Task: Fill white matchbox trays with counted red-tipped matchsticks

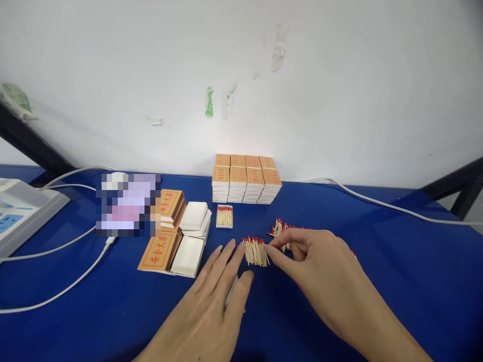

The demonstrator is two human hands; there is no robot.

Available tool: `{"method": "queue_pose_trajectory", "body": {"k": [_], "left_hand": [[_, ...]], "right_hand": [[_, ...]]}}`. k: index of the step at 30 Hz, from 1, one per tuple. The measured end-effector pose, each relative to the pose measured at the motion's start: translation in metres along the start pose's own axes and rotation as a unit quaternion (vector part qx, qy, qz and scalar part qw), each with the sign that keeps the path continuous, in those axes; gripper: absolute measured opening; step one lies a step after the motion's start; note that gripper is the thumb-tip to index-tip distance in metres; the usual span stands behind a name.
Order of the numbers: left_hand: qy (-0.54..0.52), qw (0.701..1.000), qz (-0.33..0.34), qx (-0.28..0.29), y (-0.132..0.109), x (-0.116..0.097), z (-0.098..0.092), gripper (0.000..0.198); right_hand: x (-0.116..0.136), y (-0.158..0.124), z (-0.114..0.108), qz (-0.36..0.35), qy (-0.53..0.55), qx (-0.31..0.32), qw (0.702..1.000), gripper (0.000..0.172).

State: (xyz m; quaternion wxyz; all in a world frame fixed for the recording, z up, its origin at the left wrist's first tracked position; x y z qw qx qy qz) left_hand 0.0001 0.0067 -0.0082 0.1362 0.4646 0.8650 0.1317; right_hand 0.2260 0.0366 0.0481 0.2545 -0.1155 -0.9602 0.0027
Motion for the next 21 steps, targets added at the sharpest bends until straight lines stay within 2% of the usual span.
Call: {"method": "queue_pose_trajectory", "body": {"k": [3, 9, 11, 15, 18, 21], "left_hand": [[-0.015, 1.000, -0.007, 0.006, -0.001, 0.002, 0.002, 0.076], [-0.005, 1.000, -0.004, 0.004, -0.001, 0.002, 0.002, 0.071], [-0.003, 1.000, -0.006, 0.006, -0.001, 0.003, 0.002, 0.066], [-0.014, 1.000, -0.006, 0.010, 0.000, 0.003, 0.001, 0.073], [-0.013, 1.000, -0.001, 0.006, 0.002, 0.002, 0.001, 0.070], [-0.009, 1.000, 0.002, -0.001, 0.002, 0.002, 0.001, 0.080]], "right_hand": [[0.003, 0.002, 0.006, 0.002, 0.031, -0.006, 0.999, 0.029], [0.008, 0.001, 0.003, -0.005, 0.007, -0.038, 0.999, 0.038], [0.006, 0.001, -0.001, 0.007, -0.007, -0.052, 0.999, 0.035], [-0.002, 0.005, -0.007, 0.031, -0.056, -0.074, 0.995, 0.022], [-0.004, 0.005, -0.006, 0.025, -0.089, -0.069, 0.993, 0.015], [-0.002, 0.004, 0.000, 0.000, -0.138, -0.056, 0.989, 0.016]]}}
Point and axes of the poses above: each hand's wrist, its own y-axis towards the middle knuckle, its own z-axis out of the palm, x = y × z, the point moved 1 cm from there along y, towards the middle knuckle
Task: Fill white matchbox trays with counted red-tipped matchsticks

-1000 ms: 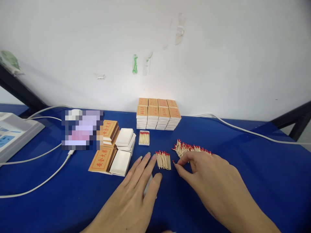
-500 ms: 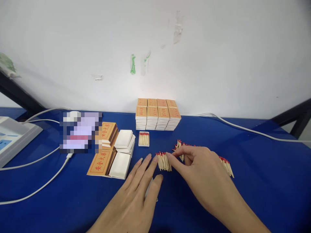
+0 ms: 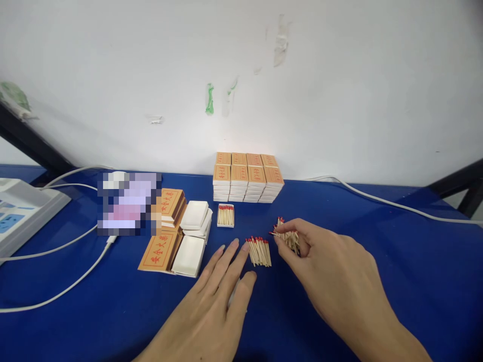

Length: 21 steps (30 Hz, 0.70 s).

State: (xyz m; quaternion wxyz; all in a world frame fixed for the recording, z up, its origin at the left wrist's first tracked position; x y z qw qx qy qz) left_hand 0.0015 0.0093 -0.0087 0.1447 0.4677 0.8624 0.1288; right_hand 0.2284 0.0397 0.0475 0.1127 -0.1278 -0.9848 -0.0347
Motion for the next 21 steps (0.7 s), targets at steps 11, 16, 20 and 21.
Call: {"method": "queue_pose_trajectory", "body": {"k": [11, 16, 20, 21], "left_hand": [[0.031, 0.999, 0.012, 0.007, 0.001, 0.001, -0.003, 0.086], [0.042, 0.999, 0.007, 0.006, 0.002, 0.000, -0.004, 0.086], [0.047, 0.999, 0.011, 0.010, 0.004, -0.002, -0.006, 0.085], [0.049, 0.999, 0.012, 0.012, 0.004, -0.003, -0.007, 0.085]], "right_hand": [[0.005, 0.002, 0.023, -0.099, -0.119, -0.069, 0.985, 0.013], [0.001, 0.005, 0.022, -0.084, -0.035, -0.105, 0.990, 0.011], [-0.001, 0.006, 0.015, -0.073, 0.116, -0.119, 0.983, 0.024], [-0.002, 0.006, 0.012, -0.067, 0.155, -0.116, 0.979, 0.026]]}}
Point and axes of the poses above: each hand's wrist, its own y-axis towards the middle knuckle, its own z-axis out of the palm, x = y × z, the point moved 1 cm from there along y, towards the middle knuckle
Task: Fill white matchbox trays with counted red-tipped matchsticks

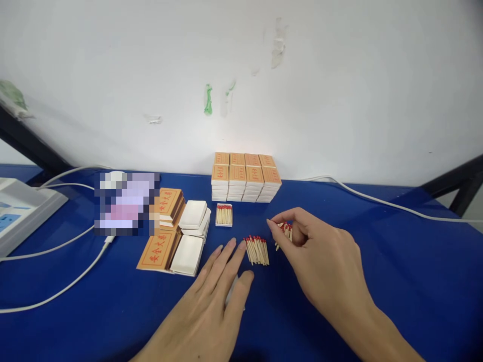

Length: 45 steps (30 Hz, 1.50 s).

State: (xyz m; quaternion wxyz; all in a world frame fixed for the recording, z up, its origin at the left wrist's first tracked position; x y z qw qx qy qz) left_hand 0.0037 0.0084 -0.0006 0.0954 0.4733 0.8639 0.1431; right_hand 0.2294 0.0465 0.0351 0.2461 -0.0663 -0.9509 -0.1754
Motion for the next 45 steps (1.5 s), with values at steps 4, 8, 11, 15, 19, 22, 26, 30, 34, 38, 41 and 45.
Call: {"method": "queue_pose_trajectory", "body": {"k": [4, 8, 11, 15, 19, 22, 26, 30, 34, 38, 41, 45], "left_hand": [[-0.003, 1.000, -0.004, 0.003, 0.000, -0.001, 0.000, 0.086], [-0.027, 1.000, -0.014, 0.002, -0.004, 0.000, 0.001, 0.090], [-0.048, 0.999, -0.021, -0.007, -0.006, 0.001, 0.002, 0.092], [-0.026, 1.000, -0.013, -0.007, -0.003, 0.000, 0.001, 0.090], [0.007, 1.000, -0.001, 0.001, 0.001, 0.000, 0.000, 0.089], [0.007, 1.000, 0.001, 0.000, 0.000, 0.001, 0.001, 0.089], [0.005, 1.000, -0.007, -0.007, -0.003, 0.000, 0.001, 0.088], [0.009, 1.000, -0.011, -0.013, -0.005, 0.001, 0.001, 0.088], [0.017, 1.000, -0.003, -0.012, -0.004, 0.000, 0.002, 0.089], [0.016, 1.000, -0.002, -0.015, -0.005, -0.002, 0.002, 0.088], [0.016, 1.000, -0.011, -0.023, -0.008, -0.002, 0.003, 0.091], [0.035, 0.999, -0.011, -0.034, -0.010, -0.002, 0.002, 0.090]], "right_hand": [[0.001, 0.001, -0.008, 0.065, 0.132, 0.038, 0.988, 0.036], [0.008, -0.002, -0.006, 0.128, 0.214, 0.123, 0.961, 0.041], [0.014, -0.006, 0.000, 0.135, 0.214, 0.150, 0.956, 0.040], [0.013, -0.007, -0.003, 0.103, 0.121, 0.102, 0.982, 0.040], [0.002, -0.003, -0.017, 0.064, -0.006, 0.085, 0.994, 0.028], [-0.003, -0.002, -0.023, 0.042, -0.099, 0.147, 0.983, 0.013], [0.001, -0.005, -0.022, 0.030, -0.158, 0.195, 0.967, 0.006], [0.004, -0.008, -0.021, 0.032, -0.192, 0.222, 0.955, 0.014], [0.002, -0.007, -0.023, 0.029, -0.170, 0.204, 0.964, 0.016], [0.003, -0.004, -0.024, 0.057, -0.069, 0.168, 0.982, 0.022], [0.009, -0.003, -0.019, 0.079, 0.044, 0.169, 0.981, 0.030], [0.016, -0.002, -0.006, 0.074, 0.111, 0.165, 0.977, 0.028]]}}
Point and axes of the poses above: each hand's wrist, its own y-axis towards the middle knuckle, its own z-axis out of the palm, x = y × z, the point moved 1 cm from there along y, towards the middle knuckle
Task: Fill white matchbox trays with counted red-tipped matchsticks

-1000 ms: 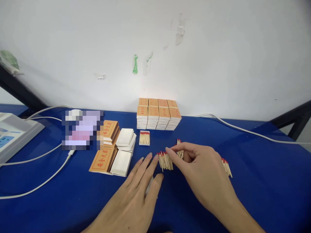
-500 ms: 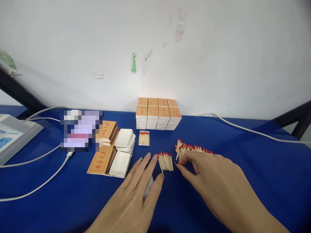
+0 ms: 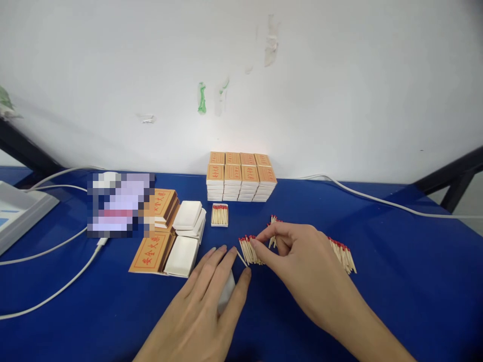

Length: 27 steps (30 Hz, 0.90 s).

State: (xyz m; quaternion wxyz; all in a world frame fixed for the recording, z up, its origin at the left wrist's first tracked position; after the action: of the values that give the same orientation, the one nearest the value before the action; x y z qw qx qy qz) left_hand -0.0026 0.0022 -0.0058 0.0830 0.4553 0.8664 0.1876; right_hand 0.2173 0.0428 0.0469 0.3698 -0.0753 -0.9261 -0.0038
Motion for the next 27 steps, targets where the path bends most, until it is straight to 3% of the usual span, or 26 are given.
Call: {"method": "queue_pose_trajectory", "body": {"k": [7, 13, 17, 27], "left_hand": [[0.021, 1.000, 0.004, 0.008, 0.005, 0.001, -0.002, 0.091], [0.018, 1.000, 0.003, 0.022, 0.003, 0.003, 0.001, 0.098], [-0.024, 0.999, -0.016, 0.034, 0.002, 0.003, 0.003, 0.101], [-0.081, 0.995, -0.029, 0.049, 0.002, 0.005, 0.007, 0.113]], "right_hand": [[0.000, 0.000, 0.010, 0.001, -0.038, -0.013, 0.999, 0.025], [-0.002, -0.005, -0.004, -0.010, -0.050, -0.093, 0.994, 0.028], [-0.011, -0.001, -0.017, 0.009, -0.114, -0.146, 0.983, 0.032], [-0.013, 0.010, -0.026, 0.078, -0.186, -0.132, 0.970, 0.027]]}}
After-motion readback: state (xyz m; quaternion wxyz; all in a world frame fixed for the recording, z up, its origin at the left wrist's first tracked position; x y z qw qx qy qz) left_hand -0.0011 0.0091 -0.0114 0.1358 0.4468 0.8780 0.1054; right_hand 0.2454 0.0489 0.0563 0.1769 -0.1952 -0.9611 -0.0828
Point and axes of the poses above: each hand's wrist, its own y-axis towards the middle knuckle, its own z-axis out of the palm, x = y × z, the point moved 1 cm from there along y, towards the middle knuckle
